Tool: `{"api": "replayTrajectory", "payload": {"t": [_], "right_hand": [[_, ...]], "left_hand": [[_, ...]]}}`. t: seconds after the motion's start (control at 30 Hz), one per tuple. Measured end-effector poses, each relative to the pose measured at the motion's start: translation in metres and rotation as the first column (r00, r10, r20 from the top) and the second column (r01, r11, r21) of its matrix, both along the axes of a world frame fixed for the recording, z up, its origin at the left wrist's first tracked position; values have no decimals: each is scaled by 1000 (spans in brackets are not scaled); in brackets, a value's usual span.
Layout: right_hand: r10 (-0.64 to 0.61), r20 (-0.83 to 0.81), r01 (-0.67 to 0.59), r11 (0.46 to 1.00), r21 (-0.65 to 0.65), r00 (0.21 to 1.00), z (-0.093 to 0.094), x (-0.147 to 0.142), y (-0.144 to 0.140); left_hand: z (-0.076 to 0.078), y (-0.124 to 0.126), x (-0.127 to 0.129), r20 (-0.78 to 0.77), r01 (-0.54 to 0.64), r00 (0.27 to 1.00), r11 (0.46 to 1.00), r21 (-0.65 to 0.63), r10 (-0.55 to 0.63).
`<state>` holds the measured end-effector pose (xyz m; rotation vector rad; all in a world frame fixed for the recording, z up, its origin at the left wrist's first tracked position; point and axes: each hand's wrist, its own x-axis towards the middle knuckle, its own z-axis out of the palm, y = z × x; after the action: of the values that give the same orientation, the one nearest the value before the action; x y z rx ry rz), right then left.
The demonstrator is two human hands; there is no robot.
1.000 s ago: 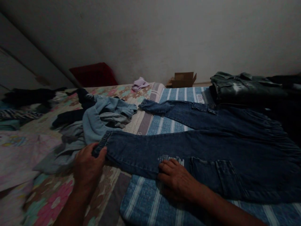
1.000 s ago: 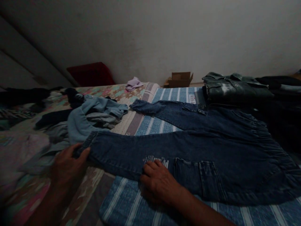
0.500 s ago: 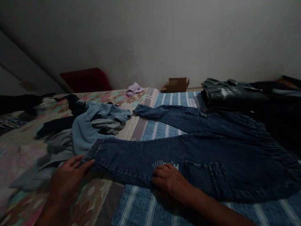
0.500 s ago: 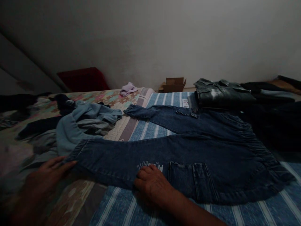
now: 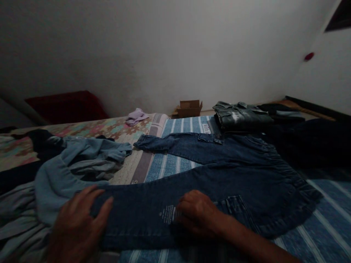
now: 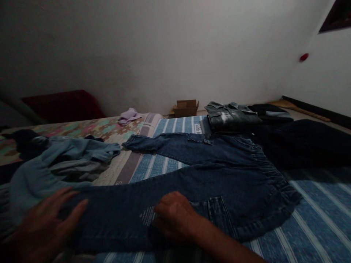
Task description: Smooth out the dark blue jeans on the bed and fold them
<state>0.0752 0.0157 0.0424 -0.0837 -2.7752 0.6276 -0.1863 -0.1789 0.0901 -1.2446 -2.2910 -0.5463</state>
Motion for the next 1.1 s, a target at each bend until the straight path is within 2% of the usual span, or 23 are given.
{"api": "replayTrajectory", "payload": {"t": [0.07,0.13,0.27,0.37,0.47,0.53,0.6,0.67,0.7,0.73,0.77,0.8,0.83,0.93,1.03,1.1], "right_hand": [[-98,25,98,995,-10,995,4,3,21],[-181,26,182,983,-37,983,5,5,41],[-291,-30,284,947,-148,956,3,7,72],[-333,-20,323,927,-190,943,3,2,88],[-368,6,365,919,-149,930,0,-10,100],[-411,3,410,909,-72,912,-9,-21,106],[-455,-35,456,890,19,890,-23,-30,111],[-467,-100,476,876,84,878,-41,-36,112],[-460,-128,473,875,103,879,-49,-37,112],[-449,-151,467,876,117,881,-57,-38,112],[-438,-166,459,880,125,884,-64,-37,112],[-429,-178,453,883,125,886,-69,-37,112],[-426,-185,450,885,119,886,-72,-37,112],[-440,-183,459,885,73,879,-75,-37,112],[-456,-180,468,883,33,872,-73,-39,112],[-464,-181,475,880,22,867,-71,-40,113]], "left_hand": [[-1,38,32,53,162,985,987,7,-162],[-11,73,58,122,316,943,947,-47,-309],[-49,118,87,199,489,868,850,-197,-454],[-77,127,95,286,541,840,752,-377,-461],[-90,122,95,379,561,826,679,-473,-418],[-89,117,89,441,585,803,676,-449,-402],[-82,117,76,502,591,773,729,-347,-388],[-72,124,58,565,525,747,833,-177,-351],[-66,131,46,612,448,727,891,-78,-312],[-59,139,34,673,334,692,942,21,-260],[-53,148,21,757,167,625,980,106,-188],[-48,157,7,869,-42,483,988,148,-110],[-43,167,-6,958,-259,280,956,139,-64],[-34,197,-41,991,-412,102,903,120,-85],[-33,223,-63,985,-461,-19,876,142,-170],[-36,240,-71,974,-481,-68,863,157,-215]]}}
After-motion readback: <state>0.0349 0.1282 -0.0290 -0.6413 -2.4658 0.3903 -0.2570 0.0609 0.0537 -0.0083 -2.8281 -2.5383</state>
